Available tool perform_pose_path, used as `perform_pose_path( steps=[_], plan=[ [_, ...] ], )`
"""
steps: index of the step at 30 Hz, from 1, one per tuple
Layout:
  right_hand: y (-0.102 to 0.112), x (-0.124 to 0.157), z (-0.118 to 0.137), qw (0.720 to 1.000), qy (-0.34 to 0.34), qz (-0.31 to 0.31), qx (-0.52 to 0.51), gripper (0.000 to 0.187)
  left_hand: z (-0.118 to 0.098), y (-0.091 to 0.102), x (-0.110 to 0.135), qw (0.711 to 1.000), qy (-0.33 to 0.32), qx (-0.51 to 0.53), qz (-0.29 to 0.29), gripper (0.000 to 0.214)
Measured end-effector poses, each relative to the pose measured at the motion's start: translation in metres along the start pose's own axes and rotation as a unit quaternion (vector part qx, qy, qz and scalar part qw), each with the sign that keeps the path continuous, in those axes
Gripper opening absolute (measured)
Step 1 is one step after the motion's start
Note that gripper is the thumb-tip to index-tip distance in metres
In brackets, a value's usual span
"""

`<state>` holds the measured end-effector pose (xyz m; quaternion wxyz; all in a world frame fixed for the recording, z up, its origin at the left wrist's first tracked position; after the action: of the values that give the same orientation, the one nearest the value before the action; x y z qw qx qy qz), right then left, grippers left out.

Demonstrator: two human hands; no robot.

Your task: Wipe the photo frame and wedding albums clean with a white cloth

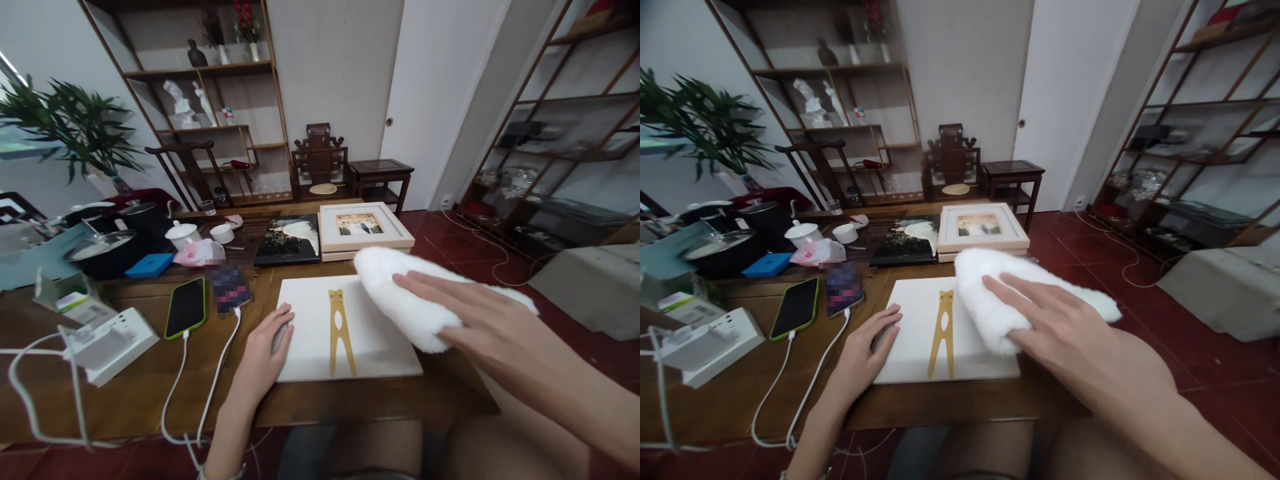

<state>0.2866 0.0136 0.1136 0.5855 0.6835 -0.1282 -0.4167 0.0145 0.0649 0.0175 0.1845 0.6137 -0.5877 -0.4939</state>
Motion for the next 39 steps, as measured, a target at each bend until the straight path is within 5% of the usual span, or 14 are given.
perform_pose_path(
  steps=[6,11,20,32,36,39],
  plan=[
    [-0.061,-0.017,0.009,0.998,0.059,-0.003,0.031,0.026,0.014,0.005,0.004,0.995,0.057,-0.063,-0.060,0.038],
    [-0.097,-0.009,0.006,0.998,-0.014,0.020,-0.050,0.019,0.024,0.001,0.007,0.991,0.098,-0.076,-0.059,0.042],
    [-0.101,0.002,0.017,0.993,-0.057,-0.037,-0.092,0.016,0.024,-0.002,0.008,0.991,0.112,-0.062,-0.035,0.039],
    [-0.107,0.004,0.018,0.990,-0.028,-0.013,-0.138,0.015,0.028,-0.005,0.011,0.984,0.171,0.051,-0.016,0.043],
    [-0.104,0.004,0.017,0.986,-0.010,-0.025,-0.164,0.017,0.024,-0.003,0.014,0.954,0.251,0.166,0.006,0.052],
    [-0.100,0.003,0.015,0.984,0.000,-0.032,-0.174,0.017,0.019,-0.008,0.019,0.888,0.330,0.315,0.061,0.059]
  ],
)
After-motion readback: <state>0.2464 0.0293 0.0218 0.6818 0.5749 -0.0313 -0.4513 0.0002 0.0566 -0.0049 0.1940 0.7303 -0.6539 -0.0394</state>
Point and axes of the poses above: each hand's wrist, its own x-axis away from the middle knuckle, its own y-axis out of the back of the hand, z = x × y, the point moved 7 cm from there along -x, towards the middle knuckle, and after that the axes turned 8 degrees about -x, right-handed, at the moved point
